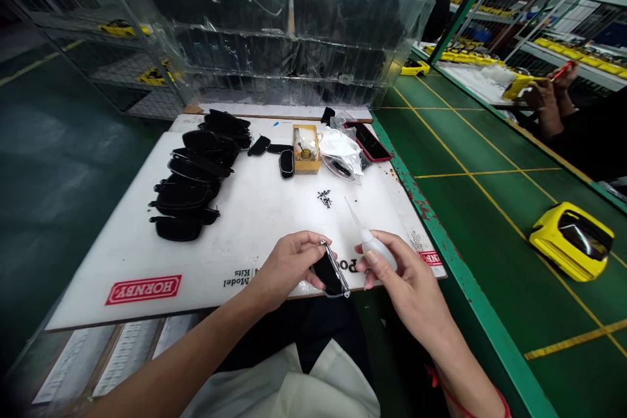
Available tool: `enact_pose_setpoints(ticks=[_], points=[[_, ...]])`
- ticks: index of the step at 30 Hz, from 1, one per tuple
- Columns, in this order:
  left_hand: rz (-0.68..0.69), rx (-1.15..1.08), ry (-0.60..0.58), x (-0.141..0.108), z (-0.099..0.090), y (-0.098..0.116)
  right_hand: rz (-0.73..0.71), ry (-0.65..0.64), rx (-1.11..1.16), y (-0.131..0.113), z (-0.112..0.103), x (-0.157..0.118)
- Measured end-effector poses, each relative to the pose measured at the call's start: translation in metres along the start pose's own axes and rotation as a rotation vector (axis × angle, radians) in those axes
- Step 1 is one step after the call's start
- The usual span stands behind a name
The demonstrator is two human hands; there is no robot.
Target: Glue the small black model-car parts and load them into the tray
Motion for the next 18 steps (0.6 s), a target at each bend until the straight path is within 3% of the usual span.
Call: enact_pose_setpoints(ticks=[4,9,14,18], points=[[0.040,0.057,-0.023,-0.002,-0.002,0.001,-0.067,0.158,-0.085,-0.008,0.001,-0.007],[0.041,0.050,0.000,-0.002,-0.002,0.002,-0.050,0.357,-0.245,-0.014,0.006,-0.017],[0.032,0.027,0.022,0.000,0.000,0.002,-0.288,0.567,-0.485,-0.019,0.007,-0.022],[-0.003,-0.008,0.039,-0.001,0.001,0.007,-0.437,0.640,-0.563,-0.027,0.012,-0.028]])
Point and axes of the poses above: each hand's wrist, its own x-axis towards the middle knuckle, its own z-axis out of the palm, y = z × x, the point moved 1 cm from there along x, towards the middle knuckle, and after that the axes turned 8 degrees about x, right-handed, at the moved point
